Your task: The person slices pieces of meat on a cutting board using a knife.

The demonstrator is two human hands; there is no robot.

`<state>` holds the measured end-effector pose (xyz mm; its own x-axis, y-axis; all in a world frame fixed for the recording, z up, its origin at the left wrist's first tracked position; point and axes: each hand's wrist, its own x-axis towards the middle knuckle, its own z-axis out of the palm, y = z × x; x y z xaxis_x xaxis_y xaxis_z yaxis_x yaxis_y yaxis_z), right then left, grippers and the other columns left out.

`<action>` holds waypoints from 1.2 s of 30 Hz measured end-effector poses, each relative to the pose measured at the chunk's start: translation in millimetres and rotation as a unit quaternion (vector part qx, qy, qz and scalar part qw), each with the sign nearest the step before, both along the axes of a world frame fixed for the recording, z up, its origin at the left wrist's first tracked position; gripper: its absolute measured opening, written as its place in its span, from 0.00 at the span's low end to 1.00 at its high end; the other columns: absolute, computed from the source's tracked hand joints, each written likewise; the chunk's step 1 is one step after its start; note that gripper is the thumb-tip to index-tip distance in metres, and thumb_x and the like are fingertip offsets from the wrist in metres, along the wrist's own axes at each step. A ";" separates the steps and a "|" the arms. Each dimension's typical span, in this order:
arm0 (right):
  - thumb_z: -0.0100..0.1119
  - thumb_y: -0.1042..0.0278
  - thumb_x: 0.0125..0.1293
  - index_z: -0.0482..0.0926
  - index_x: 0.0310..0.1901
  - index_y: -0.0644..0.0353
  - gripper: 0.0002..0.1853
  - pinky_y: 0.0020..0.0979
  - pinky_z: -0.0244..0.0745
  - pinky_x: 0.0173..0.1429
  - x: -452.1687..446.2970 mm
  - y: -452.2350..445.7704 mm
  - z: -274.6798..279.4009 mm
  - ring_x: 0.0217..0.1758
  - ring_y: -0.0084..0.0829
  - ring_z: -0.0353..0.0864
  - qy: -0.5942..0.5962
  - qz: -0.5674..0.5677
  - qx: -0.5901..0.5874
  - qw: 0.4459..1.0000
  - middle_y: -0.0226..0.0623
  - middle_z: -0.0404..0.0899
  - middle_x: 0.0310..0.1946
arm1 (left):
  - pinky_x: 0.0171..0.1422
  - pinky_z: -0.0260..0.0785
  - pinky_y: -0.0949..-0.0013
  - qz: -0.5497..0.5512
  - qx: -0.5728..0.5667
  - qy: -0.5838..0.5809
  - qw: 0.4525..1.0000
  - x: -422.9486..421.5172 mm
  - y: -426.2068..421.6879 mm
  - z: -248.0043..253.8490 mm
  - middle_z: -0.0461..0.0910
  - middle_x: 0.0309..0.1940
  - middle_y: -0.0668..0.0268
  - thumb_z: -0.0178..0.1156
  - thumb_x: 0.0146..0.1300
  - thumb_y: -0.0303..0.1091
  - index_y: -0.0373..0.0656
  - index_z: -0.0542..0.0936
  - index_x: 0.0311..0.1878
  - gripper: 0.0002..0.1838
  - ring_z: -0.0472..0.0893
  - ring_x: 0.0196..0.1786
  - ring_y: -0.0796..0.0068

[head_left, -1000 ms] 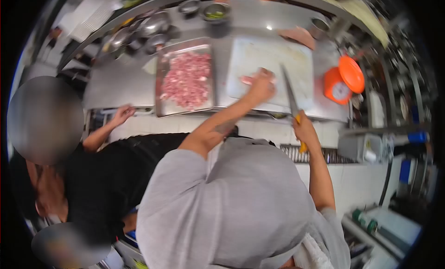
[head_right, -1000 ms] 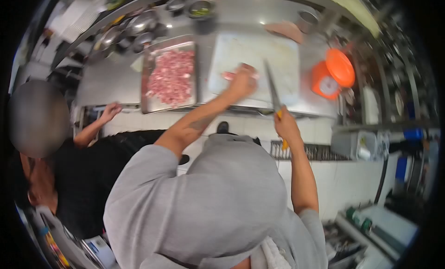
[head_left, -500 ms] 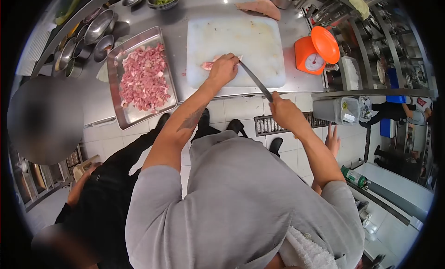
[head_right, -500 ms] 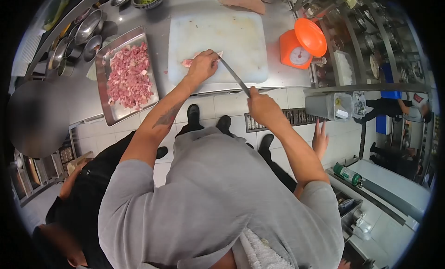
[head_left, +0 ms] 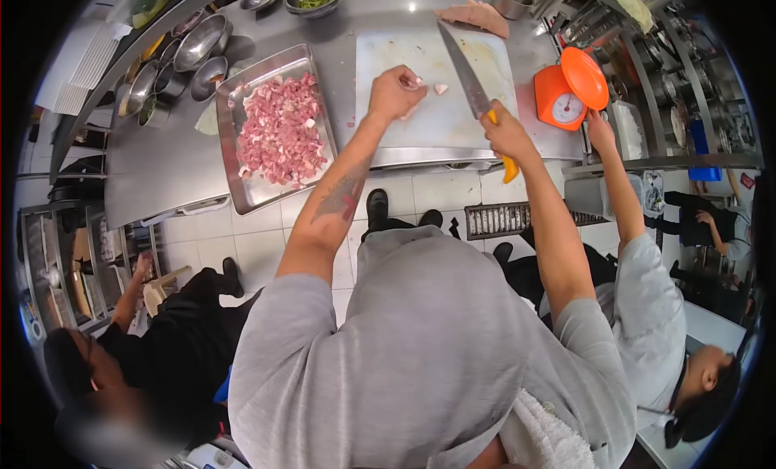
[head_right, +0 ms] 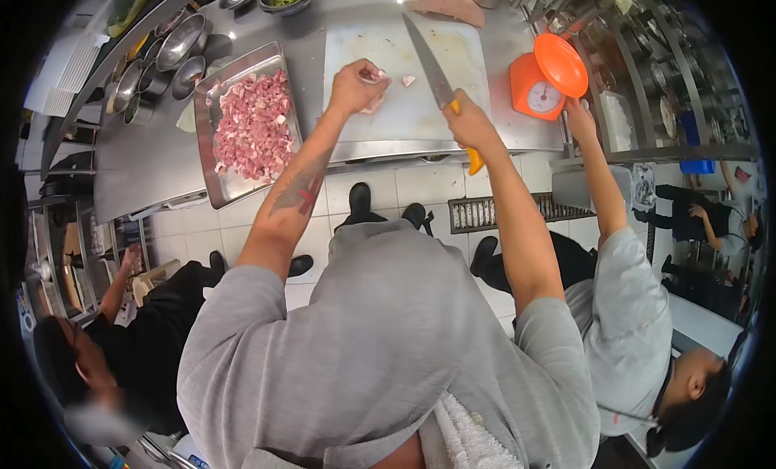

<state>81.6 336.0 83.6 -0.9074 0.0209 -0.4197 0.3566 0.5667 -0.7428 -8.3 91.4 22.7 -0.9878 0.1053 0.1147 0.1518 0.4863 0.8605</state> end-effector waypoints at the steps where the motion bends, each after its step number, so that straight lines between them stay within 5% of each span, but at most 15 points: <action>1: 0.55 0.56 0.77 0.63 0.71 0.60 0.27 0.35 0.69 0.19 5.3 10.9 -1.7 0.15 0.30 0.73 -0.008 -0.011 -0.016 1.000 0.36 0.74 0.22 | 0.45 0.79 0.69 0.008 -0.011 0.003 1.000 -2.7 -3.9 5.1 0.88 0.32 0.63 0.76 0.56 0.40 0.41 0.86 0.37 0.13 0.87 0.36 0.74; 2: 0.57 0.57 0.76 0.62 0.75 0.59 0.31 0.33 0.67 0.18 8.9 20.6 -3.2 0.15 0.27 0.71 -0.014 -0.018 -0.033 0.999 0.34 0.73 0.22 | 0.45 0.79 0.68 0.006 0.006 0.022 1.000 -5.8 -4.4 5.8 0.87 0.31 0.61 0.75 0.58 0.39 0.40 0.85 0.36 0.13 0.87 0.37 0.73; 4: 0.55 0.52 0.77 0.70 0.66 0.60 0.25 0.34 0.70 0.21 29.3 25.2 -7.1 0.16 0.29 0.73 0.041 -0.046 -0.002 0.998 0.35 0.74 0.21 | 0.47 0.80 0.65 0.001 0.037 0.007 0.999 -13.7 1.8 -2.8 0.87 0.32 0.56 0.74 0.58 0.39 0.39 0.85 0.36 0.13 0.88 0.39 0.67; 5: 0.56 0.53 0.77 0.68 0.70 0.60 0.28 0.33 0.70 0.22 35.9 37.4 -24.3 0.16 0.28 0.72 0.035 -0.054 -0.026 0.998 0.34 0.75 0.22 | 0.41 0.80 0.62 0.021 -0.014 0.042 0.999 -16.4 11.0 -6.5 0.86 0.33 0.57 0.75 0.56 0.41 0.39 0.80 0.30 0.16 0.85 0.33 0.61; 7: 0.57 0.56 0.77 0.66 0.73 0.59 0.29 0.30 0.68 0.21 53.1 46.9 -37.2 0.17 0.26 0.72 -0.004 -0.096 -0.069 0.993 0.32 0.74 0.22 | 0.41 0.80 0.60 0.050 0.002 0.090 0.995 -23.6 28.7 -22.9 0.86 0.32 0.56 0.73 0.54 0.37 0.40 0.83 0.33 0.11 0.86 0.34 0.60; 9: 0.54 0.59 0.79 0.72 0.55 0.53 0.11 0.27 0.63 0.16 65.2 51.2 -47.3 0.14 0.21 0.65 -0.025 -0.068 -0.140 0.988 0.26 0.66 0.19 | 0.42 0.80 0.58 0.052 0.076 0.118 0.989 -30.1 42.2 -24.4 0.87 0.30 0.56 0.71 0.52 0.32 0.42 0.85 0.36 0.09 0.87 0.34 0.58; 11: 0.52 0.56 0.81 0.66 0.42 0.50 0.11 0.26 0.61 0.15 78.8 56.4 -59.7 0.13 0.19 0.61 -0.054 -0.069 -0.147 0.985 0.24 0.63 0.19 | 0.44 0.81 0.58 0.022 0.113 0.087 0.990 -23.3 41.1 -6.0 0.87 0.32 0.55 0.72 0.52 0.31 0.41 0.86 0.35 0.08 0.88 0.37 0.58; 16: 0.53 0.52 0.80 0.62 0.48 0.49 0.13 0.27 0.64 0.16 86.0 59.5 -69.9 0.14 0.21 0.63 -0.089 -0.075 -0.102 0.988 0.25 0.64 0.21 | 0.44 0.81 0.63 -0.004 0.114 0.100 0.988 8.3 10.1 37.3 0.88 0.33 0.56 0.76 0.53 0.34 0.40 0.86 0.33 0.10 0.89 0.36 0.63; 18: 0.53 0.52 0.80 0.63 0.49 0.50 0.14 0.27 0.65 0.16 82.2 63.2 -80.0 0.14 0.21 0.64 -0.089 -0.072 -0.104 0.988 0.26 0.64 0.22 | 0.43 0.80 0.63 0.021 0.157 0.018 0.987 21.9 -26.1 33.8 0.88 0.32 0.58 0.75 0.51 0.34 0.41 0.85 0.30 0.09 0.88 0.36 0.64; 23: 0.52 0.55 0.80 0.62 0.71 0.53 0.24 0.30 0.65 0.16 69.8 61.4 -96.8 0.14 0.22 0.65 -0.052 -0.107 -0.075 0.990 0.29 0.65 0.22 | 0.41 0.80 0.69 0.073 0.183 0.023 0.980 52.1 -82.9 37.7 0.89 0.32 0.60 0.71 0.62 0.28 0.38 0.85 0.38 0.05 0.88 0.37 0.74; 24: 0.53 0.54 0.80 0.51 0.81 0.50 0.35 0.30 0.65 0.16 63.3 68.2 -108.7 0.14 0.23 0.65 -0.076 -0.115 -0.100 0.985 0.29 0.65 0.22 | 0.41 0.80 0.69 0.080 0.219 0.014 0.972 56.9 -86.2 49.5 0.89 0.33 0.60 0.70 0.63 0.28 0.37 0.85 0.38 0.05 0.88 0.38 0.74; 29: 0.54 0.56 0.79 0.49 0.82 0.53 0.37 0.30 0.65 0.16 64.7 66.0 -101.5 0.14 0.24 0.67 -0.097 -0.127 -0.116 0.980 0.29 0.68 0.22 | 0.45 0.80 0.67 0.035 0.260 -0.049 0.964 54.3 -99.1 70.8 0.89 0.34 0.62 0.64 0.68 0.28 0.37 0.86 0.42 0.06 0.89 0.37 0.74; 33: 0.57 0.63 0.76 0.60 0.78 0.58 0.32 0.31 0.69 0.17 67.3 47.8 -102.0 0.16 0.26 0.72 -0.081 -0.127 -0.034 0.988 0.38 0.79 0.34 | 0.43 0.79 0.65 -0.035 0.122 0.116 0.985 23.2 -96.0 65.1 0.89 0.34 0.61 0.66 0.67 0.30 0.40 0.87 0.42 0.06 0.88 0.38 0.71; 34: 0.59 0.72 0.71 0.70 0.73 0.60 0.29 0.34 0.81 0.28 74.9 54.1 -112.2 0.31 0.33 0.84 -0.048 -0.074 -0.001 0.996 0.47 0.81 0.54 | 0.41 0.78 0.66 -0.043 0.120 0.104 0.986 20.9 -89.7 74.3 0.88 0.33 0.61 0.68 0.65 0.31 0.42 0.87 0.41 0.05 0.86 0.36 0.72; 36: 0.57 0.71 0.68 0.75 0.68 0.61 0.26 0.40 0.74 0.60 90.5 55.6 -143.6 0.59 0.47 0.77 0.048 0.088 0.105 0.989 0.52 0.77 0.64 | 0.31 0.79 0.65 -0.110 0.142 -0.054 0.982 17.0 -79.7 105.5 0.85 0.34 0.60 0.66 0.63 0.27 0.39 0.84 0.44 0.07 0.86 0.31 0.71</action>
<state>172.0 391.6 -59.9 -0.9400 -0.0626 -0.3353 0.1735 0.7587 -0.6279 8.7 11.7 128.2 -0.9526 0.2967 0.0664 0.1269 0.1895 0.9736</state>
